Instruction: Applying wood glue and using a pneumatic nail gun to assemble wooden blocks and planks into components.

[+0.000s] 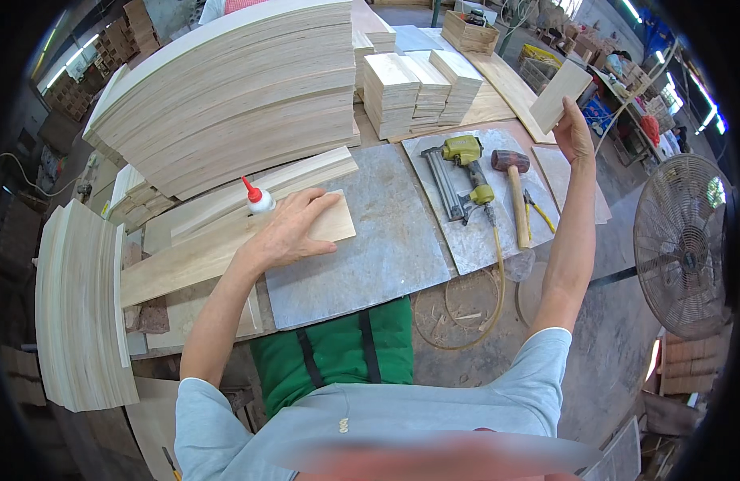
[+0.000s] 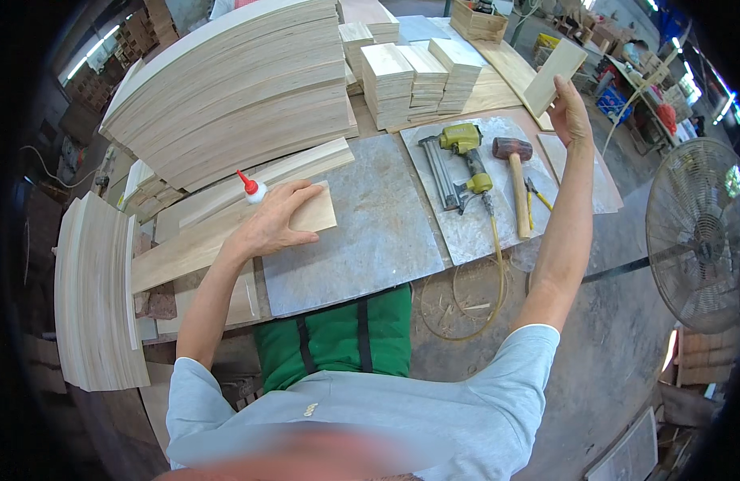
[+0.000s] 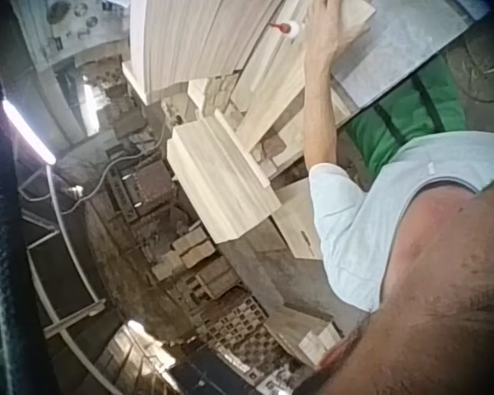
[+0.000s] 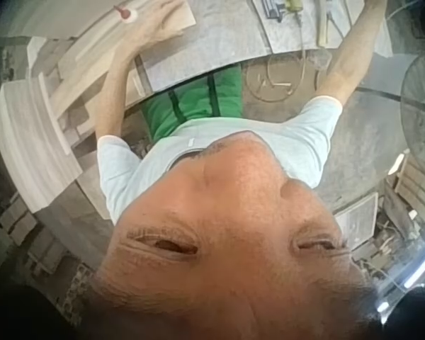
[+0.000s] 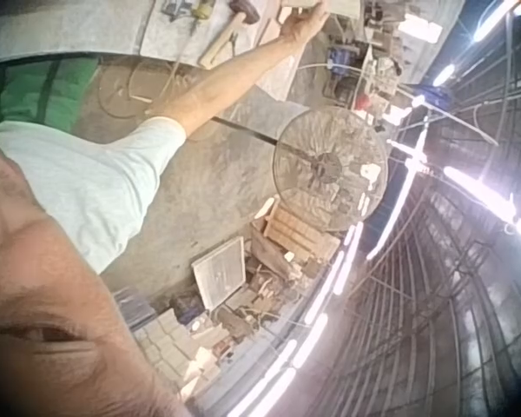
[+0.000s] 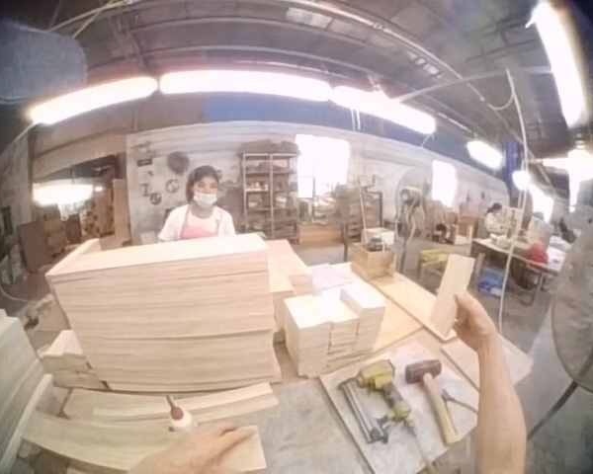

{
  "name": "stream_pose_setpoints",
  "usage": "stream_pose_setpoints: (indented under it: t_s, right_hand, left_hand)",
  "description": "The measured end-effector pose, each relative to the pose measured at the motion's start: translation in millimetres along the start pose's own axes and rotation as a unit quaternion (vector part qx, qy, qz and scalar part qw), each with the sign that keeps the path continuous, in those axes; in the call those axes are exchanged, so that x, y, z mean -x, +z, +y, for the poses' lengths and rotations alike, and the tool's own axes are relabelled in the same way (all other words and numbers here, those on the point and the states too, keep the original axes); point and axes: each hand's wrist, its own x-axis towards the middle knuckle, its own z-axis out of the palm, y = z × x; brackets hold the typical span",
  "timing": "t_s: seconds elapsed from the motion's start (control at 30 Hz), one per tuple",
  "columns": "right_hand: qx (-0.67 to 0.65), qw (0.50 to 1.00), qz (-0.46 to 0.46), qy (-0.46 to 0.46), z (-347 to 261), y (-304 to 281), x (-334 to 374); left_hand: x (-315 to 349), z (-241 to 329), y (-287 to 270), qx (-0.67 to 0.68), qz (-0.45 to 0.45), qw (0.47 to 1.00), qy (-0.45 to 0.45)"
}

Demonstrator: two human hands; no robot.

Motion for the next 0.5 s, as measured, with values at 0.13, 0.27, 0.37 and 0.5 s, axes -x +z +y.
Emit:
stream_pose_setpoints:
  t_s: [0.13,0.27,0.37,0.5]
  right_hand:
    - [0.005,1.0,0.009,0.004,1,7,6]
    - [0.032,0.999,-0.008,0.021,13,11,4]
    - [0.049,0.999,-0.006,0.024,19,24,5]
    - [0.088,0.996,0.005,-0.001,31,32,4]
  left_hand:
    - [-4,0,2,0.004,0.003,1.0,0.006]
    - [-4,-3,4,0.007,0.004,1.0,0.012]
    - [-2,-5,2,0.014,0.007,1.0,0.015]
    - [-4,-5,2,0.005,0.006,1.0,0.019]
